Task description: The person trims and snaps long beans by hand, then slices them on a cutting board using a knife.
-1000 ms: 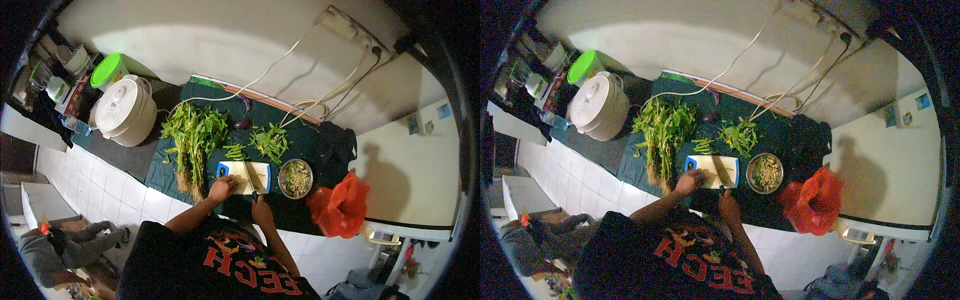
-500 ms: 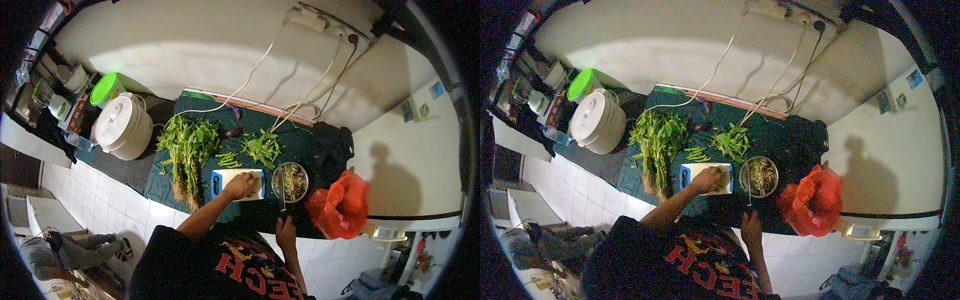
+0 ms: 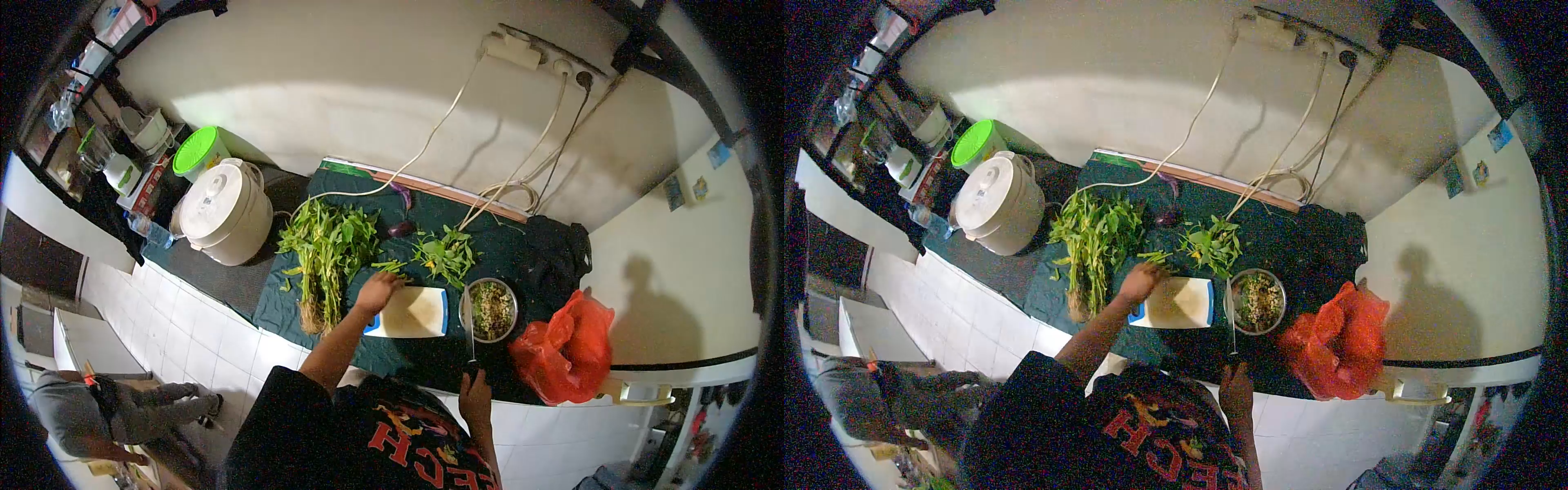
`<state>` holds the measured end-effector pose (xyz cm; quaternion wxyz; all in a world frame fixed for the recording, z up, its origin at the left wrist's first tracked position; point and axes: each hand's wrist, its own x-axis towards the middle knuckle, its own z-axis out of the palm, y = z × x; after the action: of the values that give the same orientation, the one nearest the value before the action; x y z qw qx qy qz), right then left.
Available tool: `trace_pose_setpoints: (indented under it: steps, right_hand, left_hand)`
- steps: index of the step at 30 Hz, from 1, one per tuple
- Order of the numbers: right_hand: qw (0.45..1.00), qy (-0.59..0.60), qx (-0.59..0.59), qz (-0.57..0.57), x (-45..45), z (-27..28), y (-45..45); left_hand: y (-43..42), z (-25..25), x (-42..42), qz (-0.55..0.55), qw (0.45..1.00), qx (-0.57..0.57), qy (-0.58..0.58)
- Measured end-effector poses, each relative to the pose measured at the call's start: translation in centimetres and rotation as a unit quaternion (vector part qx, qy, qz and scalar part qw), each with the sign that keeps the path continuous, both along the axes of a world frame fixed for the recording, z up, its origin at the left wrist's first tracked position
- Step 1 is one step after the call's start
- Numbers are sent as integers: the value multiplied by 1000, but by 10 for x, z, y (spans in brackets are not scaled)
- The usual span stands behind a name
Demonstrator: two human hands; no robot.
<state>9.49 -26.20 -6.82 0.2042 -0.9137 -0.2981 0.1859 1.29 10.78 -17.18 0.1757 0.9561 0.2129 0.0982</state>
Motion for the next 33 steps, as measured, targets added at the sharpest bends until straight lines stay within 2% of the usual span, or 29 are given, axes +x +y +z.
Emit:
trace_pose_setpoints:
  steps: [2,4,5,8,9,10,12,14,16,20,22,23,24,26,28,29,30,31,32,33]
  right_hand:
    - [1000,-29,5,0,-5,0,0]
    - [999,-14,26,-13,-11,2,2]
    - [999,-14,27,-14,-14,2,3]
    - [999,-26,23,-19,-23,-6,6]
    - [999,-11,24,-28,-25,-10,7]
    - [999,3,25,-39,-29,-7,10]
    - [998,25,32,-42,-33,14,19]
    - [997,46,40,-41,-35,23,22]
    - [997,56,10,-52,-37,21,20]
    - [999,28,11,-19,-35,4,0]
    - [996,83,1,-22,-35,32,-6]
    - [996,82,-1,-25,-34,45,-8]
    - [993,110,-28,-33,-32,59,-10]
    - [989,134,-54,-41,-25,77,-20]
    - [987,158,30,-7,-19,86,-33]
    - [987,156,34,-3,-15,91,-36]
    - [984,145,100,11,-11,96,-40]
    - [977,135,164,25,-9,103,-43]
    - [976,140,165,28,-6,117,-41]
    - [964,160,208,46,0,136,-33]
  left_hand:
    - [14,16,-4,20,1000,19,-5]
    - [29,34,-5,55,993,-96,48]
    - [32,46,-7,46,993,-110,11]
    - [57,9,-5,27,992,-109,-49]
    - [58,20,-3,50,996,-76,11]
    - [59,28,-1,45,996,-75,12]
    - [59,37,3,111,991,-61,36]
    - [71,23,10,89,995,-40,35]
    - [72,31,16,59,989,-49,130]
    - [65,34,28,48,986,-20,161]
    - [63,34,32,19,982,37,186]
    - [59,39,31,40,991,-7,128]
    - [54,44,31,37,991,-9,126]
    - [44,53,27,149,984,-91,-25]
    - [37,65,18,122,986,-92,-70]
    - [32,66,12,140,941,-283,-119]
    - [28,69,8,151,858,-462,-164]
    - [12,99,3,117,820,-520,-209]
    - [-3,127,2,121,821,-518,-208]
    - [-18,151,0,97,800,-538,-248]
